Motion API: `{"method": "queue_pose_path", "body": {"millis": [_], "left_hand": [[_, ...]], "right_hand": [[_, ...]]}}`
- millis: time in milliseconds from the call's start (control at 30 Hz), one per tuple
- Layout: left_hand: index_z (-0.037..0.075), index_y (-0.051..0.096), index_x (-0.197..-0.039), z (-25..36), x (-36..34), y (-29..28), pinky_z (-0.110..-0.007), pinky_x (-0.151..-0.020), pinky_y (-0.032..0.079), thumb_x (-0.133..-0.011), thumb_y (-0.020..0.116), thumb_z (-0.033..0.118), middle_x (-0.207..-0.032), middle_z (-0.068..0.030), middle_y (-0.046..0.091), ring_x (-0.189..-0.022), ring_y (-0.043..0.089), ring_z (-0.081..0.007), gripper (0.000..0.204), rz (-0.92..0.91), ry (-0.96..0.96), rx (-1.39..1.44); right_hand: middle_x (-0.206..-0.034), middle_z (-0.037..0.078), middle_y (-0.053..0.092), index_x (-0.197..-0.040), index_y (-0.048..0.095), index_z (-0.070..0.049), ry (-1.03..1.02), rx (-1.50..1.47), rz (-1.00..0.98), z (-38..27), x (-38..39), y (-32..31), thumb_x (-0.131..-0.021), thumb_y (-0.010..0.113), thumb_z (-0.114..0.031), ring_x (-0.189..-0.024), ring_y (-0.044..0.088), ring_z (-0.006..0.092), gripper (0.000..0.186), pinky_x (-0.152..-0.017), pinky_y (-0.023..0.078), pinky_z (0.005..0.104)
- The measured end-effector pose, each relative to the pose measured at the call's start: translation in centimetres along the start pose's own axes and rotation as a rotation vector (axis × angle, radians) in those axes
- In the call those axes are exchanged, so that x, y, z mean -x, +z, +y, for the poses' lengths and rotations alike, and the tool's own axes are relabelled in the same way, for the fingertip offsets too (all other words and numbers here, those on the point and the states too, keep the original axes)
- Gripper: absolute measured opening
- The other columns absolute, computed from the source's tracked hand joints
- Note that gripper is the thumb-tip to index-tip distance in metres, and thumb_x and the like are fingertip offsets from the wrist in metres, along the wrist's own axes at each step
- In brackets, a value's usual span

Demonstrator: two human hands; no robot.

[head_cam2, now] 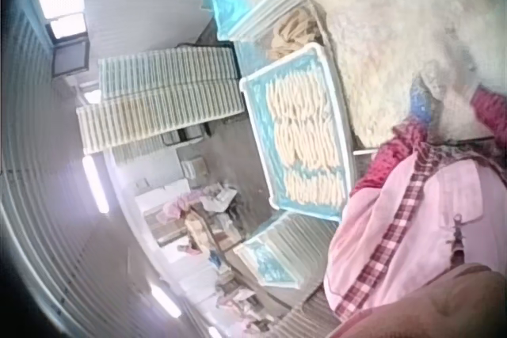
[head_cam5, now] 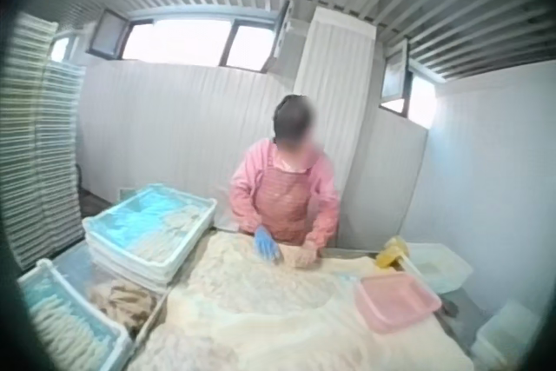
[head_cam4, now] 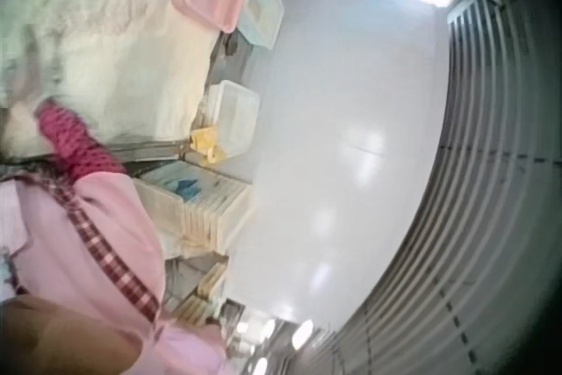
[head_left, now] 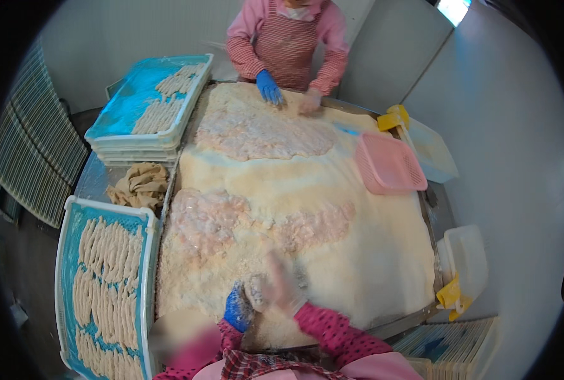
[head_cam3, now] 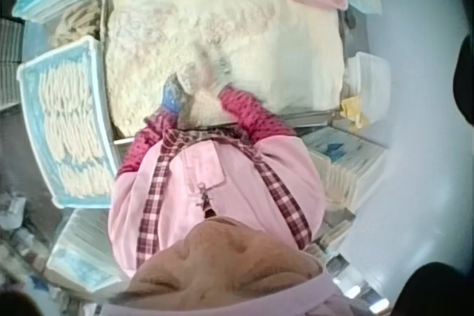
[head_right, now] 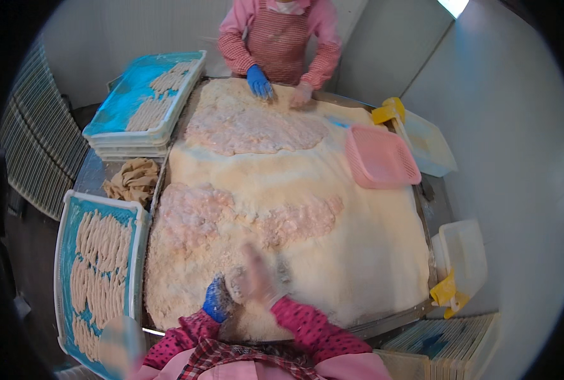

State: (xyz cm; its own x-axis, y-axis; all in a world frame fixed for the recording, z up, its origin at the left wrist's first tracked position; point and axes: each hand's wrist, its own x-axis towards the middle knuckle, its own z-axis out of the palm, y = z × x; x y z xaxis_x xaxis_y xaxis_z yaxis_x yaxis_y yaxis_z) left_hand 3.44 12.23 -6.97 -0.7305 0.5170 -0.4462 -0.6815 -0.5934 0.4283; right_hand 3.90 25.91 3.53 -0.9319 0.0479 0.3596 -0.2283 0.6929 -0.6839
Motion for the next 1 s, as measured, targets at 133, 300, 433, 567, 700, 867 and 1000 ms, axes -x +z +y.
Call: {"method": "queue_pose_path", "body": {"millis": [133, 300, 433, 567, 700, 867, 1000], "left_hand": [[0.008, 0.043, -0.129, 8.1, 5.1, -1.3, -0.038, -0.074, 0.049, -0.095, 0.04, 0.04, -0.108, -0.0065, 0.057, -0.083, 0.056, -0.0178, 0.046, -0.195, -0.132, 0.364], [0.006, 0.037, -0.132, 19.8, 11.7, -6.2, -0.038, -0.089, 0.042, -0.093, 0.047, 0.031, -0.124, -0.0098, 0.048, -0.102, 0.051, -0.0198, 0.047, -0.124, 0.455, 0.208], [0.006, 0.043, -0.122, 29.4, 21.5, -18.7, -0.034, -0.087, 0.041, -0.087, 0.055, 0.031, -0.112, -0.0086, 0.05, -0.099, 0.049, -0.0202, 0.045, 0.709, 1.065, -0.686], [0.007, 0.053, -0.122, 36.1, 34.0, -31.6, -0.028, -0.078, 0.047, -0.095, 0.041, 0.039, -0.113, -0.0058, 0.058, -0.086, 0.057, -0.0164, 0.043, 0.984, 1.159, -0.344], [0.005, 0.052, -0.122, 37.1, 29.6, -31.7, -0.03, -0.085, 0.042, -0.094, 0.044, 0.03, -0.117, -0.008, 0.056, -0.096, 0.054, -0.0187, 0.039, 1.231, 0.962, -0.696], [0.002, 0.051, -0.122, 34.0, 23.0, -22.4, -0.033, -0.095, 0.037, -0.092, 0.048, 0.019, -0.122, -0.0107, 0.053, -0.108, 0.05, -0.0215, 0.035, 1.054, 0.978, -1.002], [0.001, 0.052, -0.119, 27.1, 14.9, -8.6, -0.035, -0.1, 0.034, -0.089, 0.053, 0.01, -0.123, -0.0133, 0.053, -0.115, 0.048, -0.0249, 0.032, 0.464, 0.96, -1.506]], "right_hand": [[-0.092, 0.014, 0.059, -0.099, 0.056, -0.003, 0.285, 0.223, 0.075, 10.2, -3.5, -5.9, -0.088, 0.048, -0.019, -0.091, 0.054, 0.0271, 0.021, -0.08, 0.043, 0.0381], [-0.067, 0.012, 0.045, -0.071, 0.049, -0.003, 0.002, 0.636, 0.094, 17.6, 1.0, -8.2, -0.072, 0.057, 0.0, -0.064, 0.046, 0.0288, 0.009, -0.059, 0.036, 0.0408], [-0.066, 0.009, 0.044, -0.074, 0.048, -0.003, -0.032, 0.582, 0.114, 16.1, -1.6, -7.7, -0.067, 0.06, 0.0, -0.062, 0.046, 0.0236, 0.015, -0.059, 0.039, 0.0355], [-0.068, 0.003, 0.041, -0.075, 0.044, -0.004, 0.44, 0.265, 0.064, 16.1, -1.7, -8.1, -0.067, 0.06, 0.001, -0.064, 0.044, 0.0155, 0.019, -0.058, 0.039, 0.0279], [-0.07, -0.004, 0.035, -0.074, 0.038, -0.009, 0.522, -0.145, 0.378, 14.3, -2.3, -9.7, -0.072, 0.058, 0.002, -0.064, 0.036, 0.009, 0.023, -0.057, 0.035, 0.0204], [-0.097, 0.011, 0.061, -0.089, 0.061, -0.005, 0.08, 0.057, -0.3, 7.2, 1.8, -4.5, -0.079, 0.063, -0.016, -0.088, 0.058, 0.0272, 0.015, -0.078, 0.047, 0.0357], [-0.098, 0.012, 0.058, -0.102, 0.058, -0.005, 0.389, -0.194, -0.288, 5.2, 3.0, -4.7, -0.076, 0.069, -0.018, -0.094, 0.055, 0.0279, 0.031, -0.084, 0.044, 0.0378]]}}
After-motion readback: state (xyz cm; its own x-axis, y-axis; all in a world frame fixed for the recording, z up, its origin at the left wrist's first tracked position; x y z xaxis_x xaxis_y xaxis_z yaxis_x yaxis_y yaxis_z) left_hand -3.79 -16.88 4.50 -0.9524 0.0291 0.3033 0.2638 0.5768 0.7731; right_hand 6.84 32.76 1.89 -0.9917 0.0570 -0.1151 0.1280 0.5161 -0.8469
